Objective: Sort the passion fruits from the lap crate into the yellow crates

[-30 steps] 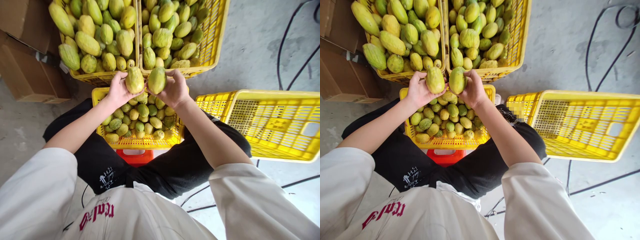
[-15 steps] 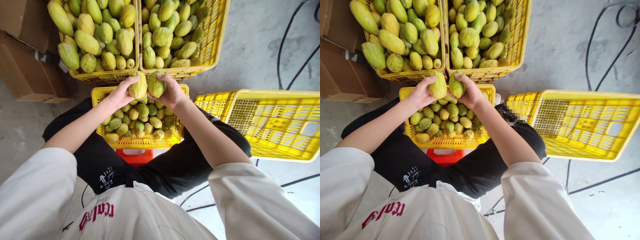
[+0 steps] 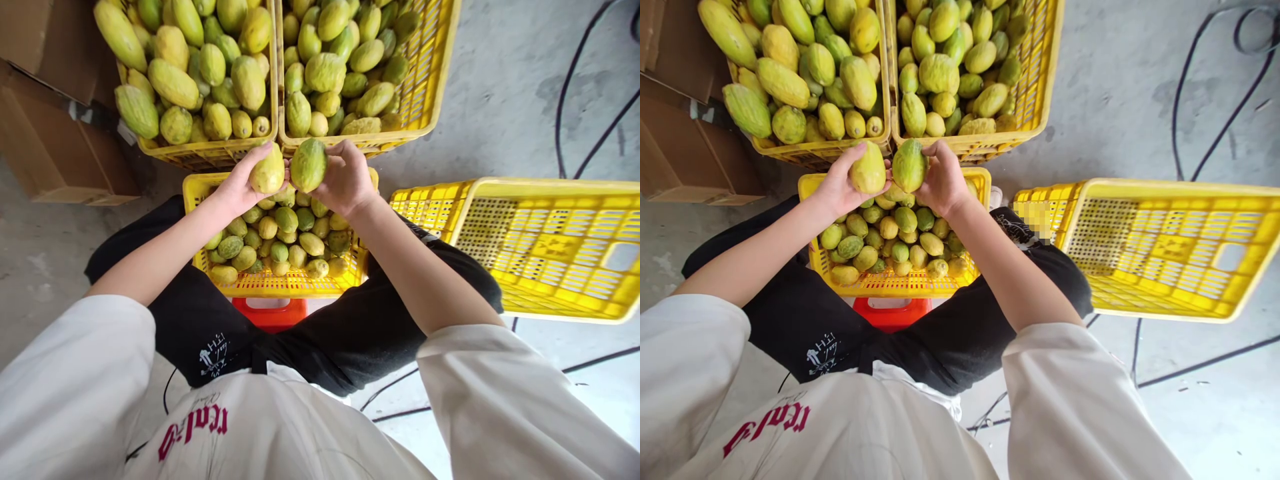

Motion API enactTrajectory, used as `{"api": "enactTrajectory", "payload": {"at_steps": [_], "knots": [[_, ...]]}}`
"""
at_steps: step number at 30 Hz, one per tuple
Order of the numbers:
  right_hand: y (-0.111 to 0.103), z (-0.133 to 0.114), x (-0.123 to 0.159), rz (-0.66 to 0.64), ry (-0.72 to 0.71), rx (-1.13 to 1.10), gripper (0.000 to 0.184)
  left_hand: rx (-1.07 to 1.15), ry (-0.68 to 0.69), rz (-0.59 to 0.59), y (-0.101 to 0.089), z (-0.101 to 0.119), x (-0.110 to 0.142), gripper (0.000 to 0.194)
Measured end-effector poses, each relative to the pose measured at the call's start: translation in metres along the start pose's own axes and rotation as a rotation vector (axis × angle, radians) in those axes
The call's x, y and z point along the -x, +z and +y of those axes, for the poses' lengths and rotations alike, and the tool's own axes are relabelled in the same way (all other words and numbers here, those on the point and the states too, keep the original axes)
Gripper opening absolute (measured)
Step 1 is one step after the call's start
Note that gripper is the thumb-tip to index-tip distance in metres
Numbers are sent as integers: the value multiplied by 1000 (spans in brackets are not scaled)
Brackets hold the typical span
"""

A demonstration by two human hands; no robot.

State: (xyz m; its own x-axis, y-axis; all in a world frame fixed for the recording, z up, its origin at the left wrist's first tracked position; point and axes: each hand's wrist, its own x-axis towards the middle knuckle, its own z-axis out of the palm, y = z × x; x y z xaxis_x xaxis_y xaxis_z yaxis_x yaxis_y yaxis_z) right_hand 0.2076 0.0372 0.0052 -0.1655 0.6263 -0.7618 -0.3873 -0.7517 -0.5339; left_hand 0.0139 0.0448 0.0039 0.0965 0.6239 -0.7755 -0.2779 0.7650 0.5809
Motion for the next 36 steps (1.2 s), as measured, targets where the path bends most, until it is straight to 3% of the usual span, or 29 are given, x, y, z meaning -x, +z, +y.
{"api": "enactTrajectory", "payload": {"at_steps": [3, 10, 18, 24, 27, 31, 36], "knots": [[5, -4, 7, -26, 28, -76, 21, 51, -19, -33, 2, 6, 6, 39], [6, -1, 8, -18, 38, -77, 13, 25, -31, -50, 7, 12, 13, 35], [4, 0, 6, -26, 2, 21, 18, 33, 7, -137, 6, 4, 6, 20], [2, 3, 3, -77, 1, -32, 5, 25, -3, -127, 3, 1, 3, 27], [3, 0, 5, -127, 0, -50, 12, 47, 23, -125, 3, 3, 4, 24], [7, -9, 13, -44, 46, 25, 21, 147, 15, -84, 4, 10, 9, 32], [8, -14, 14, 55, 12, -14, 11, 178, 29, -70, 4, 14, 10, 29]]}}
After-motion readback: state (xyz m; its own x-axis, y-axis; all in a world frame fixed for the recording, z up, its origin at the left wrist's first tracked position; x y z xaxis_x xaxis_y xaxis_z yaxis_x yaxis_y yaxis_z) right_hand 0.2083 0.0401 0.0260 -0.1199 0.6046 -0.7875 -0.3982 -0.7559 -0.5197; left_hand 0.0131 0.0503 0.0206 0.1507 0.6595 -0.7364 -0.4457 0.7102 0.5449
